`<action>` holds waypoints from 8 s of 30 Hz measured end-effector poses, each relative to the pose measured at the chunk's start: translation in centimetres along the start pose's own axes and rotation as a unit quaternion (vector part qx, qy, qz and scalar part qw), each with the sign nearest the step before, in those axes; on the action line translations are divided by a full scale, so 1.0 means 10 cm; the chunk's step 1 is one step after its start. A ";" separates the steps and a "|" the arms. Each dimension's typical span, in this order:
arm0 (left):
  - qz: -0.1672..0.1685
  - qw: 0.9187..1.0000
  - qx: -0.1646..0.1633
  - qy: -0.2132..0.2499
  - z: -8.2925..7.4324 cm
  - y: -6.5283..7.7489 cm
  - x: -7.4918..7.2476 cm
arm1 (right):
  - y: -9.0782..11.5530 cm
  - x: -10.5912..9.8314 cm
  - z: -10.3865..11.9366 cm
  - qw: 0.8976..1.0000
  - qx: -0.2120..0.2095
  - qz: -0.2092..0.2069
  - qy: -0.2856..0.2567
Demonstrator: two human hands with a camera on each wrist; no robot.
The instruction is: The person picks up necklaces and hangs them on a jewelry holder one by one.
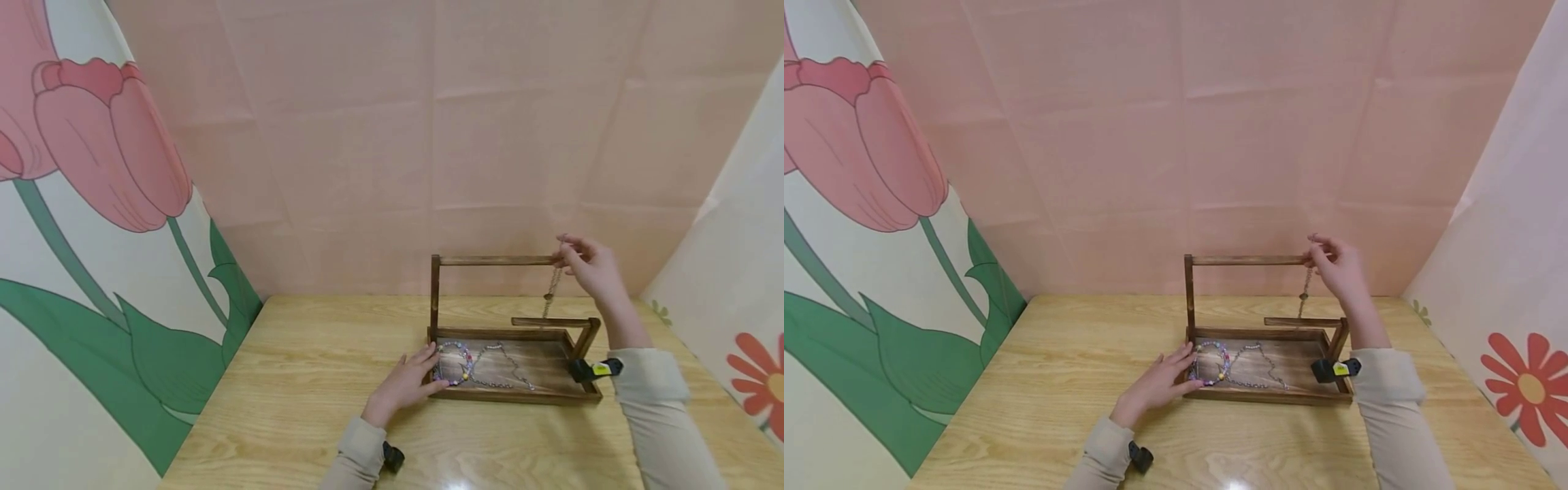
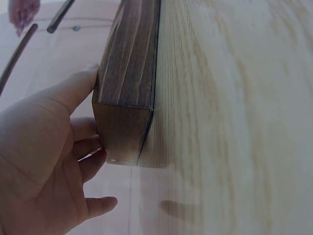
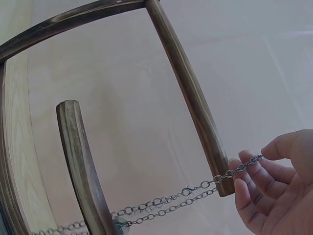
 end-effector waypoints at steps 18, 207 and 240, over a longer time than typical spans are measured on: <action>-0.008 1.000 -0.002 -0.011 0.03 -0.02 0.03 | -0.03 0.21 0.04 1.000 -0.018 0.017 0.006; 0.011 1.000 -0.023 0.017 0.02 0.00 0.08 | 0.42 1.42 0.74 0.986 -0.121 0.088 -0.075; 0.012 1.000 -0.018 0.009 0.03 -0.02 0.08 | 0.62 1.57 0.42 0.988 -0.097 0.114 -0.029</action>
Point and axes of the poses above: each hand's wrist, its own y-axis away from the middle knuckle, its own x-axis out of the palm, z = x × y, the point moved 8 cm from there along -y, towards the middle knuckle, and after that the axes turned 5 degrees about y, right-handed, at the moved point
